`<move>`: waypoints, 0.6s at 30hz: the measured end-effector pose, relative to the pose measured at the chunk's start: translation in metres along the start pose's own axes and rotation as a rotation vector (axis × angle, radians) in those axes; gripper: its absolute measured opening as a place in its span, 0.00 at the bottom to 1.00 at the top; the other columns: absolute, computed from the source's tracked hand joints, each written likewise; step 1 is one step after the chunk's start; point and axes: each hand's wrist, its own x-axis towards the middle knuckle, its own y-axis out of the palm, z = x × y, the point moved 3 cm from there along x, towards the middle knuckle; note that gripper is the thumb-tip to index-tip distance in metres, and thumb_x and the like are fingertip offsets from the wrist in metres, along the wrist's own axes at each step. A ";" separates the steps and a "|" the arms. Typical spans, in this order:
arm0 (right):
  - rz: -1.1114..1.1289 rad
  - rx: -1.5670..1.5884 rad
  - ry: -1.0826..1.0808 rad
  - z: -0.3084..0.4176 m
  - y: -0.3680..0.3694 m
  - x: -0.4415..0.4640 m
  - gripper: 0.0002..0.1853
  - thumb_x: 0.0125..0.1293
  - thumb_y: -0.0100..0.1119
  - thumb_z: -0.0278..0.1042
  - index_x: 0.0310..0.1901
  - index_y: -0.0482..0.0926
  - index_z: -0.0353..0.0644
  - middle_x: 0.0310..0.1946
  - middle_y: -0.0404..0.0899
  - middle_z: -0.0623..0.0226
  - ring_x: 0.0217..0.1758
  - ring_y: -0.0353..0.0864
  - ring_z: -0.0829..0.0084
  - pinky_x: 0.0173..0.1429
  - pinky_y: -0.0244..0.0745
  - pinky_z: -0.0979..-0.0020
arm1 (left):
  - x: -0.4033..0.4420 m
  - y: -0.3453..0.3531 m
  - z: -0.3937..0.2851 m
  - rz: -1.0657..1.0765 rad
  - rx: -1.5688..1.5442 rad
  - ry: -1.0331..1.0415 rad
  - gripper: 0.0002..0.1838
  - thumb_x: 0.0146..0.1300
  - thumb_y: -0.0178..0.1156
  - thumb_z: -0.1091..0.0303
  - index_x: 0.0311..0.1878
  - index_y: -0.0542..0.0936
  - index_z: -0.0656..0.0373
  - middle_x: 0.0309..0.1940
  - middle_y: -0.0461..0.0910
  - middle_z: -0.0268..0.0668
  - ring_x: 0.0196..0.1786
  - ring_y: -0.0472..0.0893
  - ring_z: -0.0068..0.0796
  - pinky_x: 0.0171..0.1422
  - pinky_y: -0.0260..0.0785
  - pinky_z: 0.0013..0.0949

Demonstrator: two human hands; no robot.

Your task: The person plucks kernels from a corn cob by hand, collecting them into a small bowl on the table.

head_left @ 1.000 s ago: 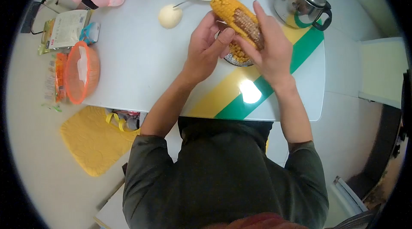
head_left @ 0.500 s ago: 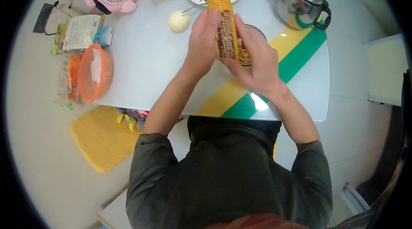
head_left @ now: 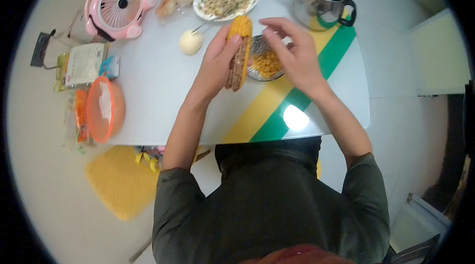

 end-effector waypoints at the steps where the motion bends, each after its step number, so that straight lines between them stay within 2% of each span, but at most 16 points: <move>1: 0.031 -0.015 -0.004 0.001 0.002 0.003 0.17 0.76 0.68 0.36 0.61 0.84 0.37 0.39 0.86 0.64 0.38 0.84 0.74 0.45 0.79 0.70 | 0.003 0.002 -0.003 0.027 0.017 0.000 0.20 0.87 0.47 0.55 0.68 0.73 0.60 0.37 0.82 0.37 0.35 0.83 0.24 0.39 0.79 0.30; 3: 0.089 0.046 0.042 0.001 0.004 0.011 0.20 0.76 0.70 0.37 0.62 0.82 0.35 0.38 0.86 0.65 0.38 0.82 0.78 0.44 0.78 0.73 | 0.007 0.001 -0.007 0.075 0.044 0.000 0.21 0.87 0.47 0.56 0.71 0.73 0.59 0.39 0.82 0.37 0.35 0.83 0.24 0.40 0.79 0.30; 4: 0.118 0.126 0.090 0.001 0.006 0.015 0.21 0.76 0.70 0.38 0.63 0.81 0.34 0.38 0.85 0.67 0.38 0.81 0.81 0.43 0.77 0.75 | 0.009 0.000 -0.010 0.096 0.007 0.006 0.23 0.87 0.47 0.57 0.75 0.71 0.60 0.46 0.84 0.38 0.38 0.84 0.23 0.42 0.79 0.29; 7: 0.165 0.324 0.181 -0.004 0.014 0.022 0.23 0.77 0.71 0.38 0.64 0.78 0.32 0.36 0.81 0.73 0.36 0.77 0.87 0.41 0.73 0.79 | 0.011 0.002 -0.021 0.118 -0.017 0.021 0.23 0.89 0.47 0.59 0.79 0.70 0.58 0.48 0.81 0.31 0.42 0.80 0.17 0.45 0.75 0.24; 8: 0.177 0.384 0.204 -0.006 0.015 0.022 0.24 0.77 0.71 0.38 0.64 0.77 0.31 0.35 0.79 0.75 0.36 0.75 0.89 0.40 0.72 0.80 | 0.010 0.002 -0.025 0.141 -0.009 0.016 0.24 0.89 0.47 0.60 0.79 0.69 0.60 0.51 0.82 0.33 0.44 0.81 0.17 0.49 0.76 0.25; 11: 0.228 0.450 0.233 -0.012 0.017 0.017 0.23 0.77 0.70 0.35 0.64 0.74 0.32 0.33 0.74 0.79 0.34 0.72 0.90 0.38 0.70 0.80 | 0.008 0.000 -0.020 0.118 0.214 0.212 0.24 0.88 0.47 0.62 0.79 0.70 0.63 0.57 0.82 0.37 0.51 0.82 0.20 0.55 0.77 0.27; 12: 0.250 0.496 0.229 -0.018 0.018 0.012 0.21 0.79 0.69 0.34 0.64 0.73 0.33 0.35 0.74 0.78 0.36 0.73 0.88 0.41 0.71 0.79 | 0.005 -0.004 -0.014 0.139 0.191 0.073 0.24 0.87 0.50 0.65 0.79 0.70 0.66 0.62 0.82 0.40 0.59 0.81 0.24 0.63 0.76 0.30; 15: 0.304 0.428 0.185 -0.023 0.014 0.002 0.20 0.80 0.67 0.33 0.64 0.73 0.34 0.36 0.73 0.76 0.39 0.74 0.87 0.44 0.72 0.79 | -0.007 -0.001 -0.019 0.187 0.181 -0.026 0.25 0.86 0.52 0.66 0.79 0.70 0.67 0.63 0.82 0.41 0.61 0.80 0.26 0.67 0.74 0.31; 16: 0.349 0.418 0.230 -0.023 0.012 0.001 0.20 0.81 0.65 0.32 0.65 0.71 0.34 0.40 0.77 0.73 0.43 0.77 0.85 0.48 0.74 0.78 | -0.008 -0.002 -0.017 0.188 0.181 -0.003 0.27 0.85 0.54 0.67 0.80 0.68 0.69 0.65 0.81 0.43 0.64 0.80 0.28 0.71 0.72 0.33; 18: 0.370 0.474 0.218 -0.022 0.011 0.002 0.20 0.81 0.64 0.32 0.66 0.70 0.34 0.42 0.79 0.71 0.45 0.78 0.84 0.49 0.75 0.77 | -0.007 -0.003 -0.014 0.184 0.201 0.015 0.27 0.84 0.54 0.67 0.80 0.68 0.70 0.67 0.81 0.45 0.67 0.79 0.29 0.74 0.70 0.34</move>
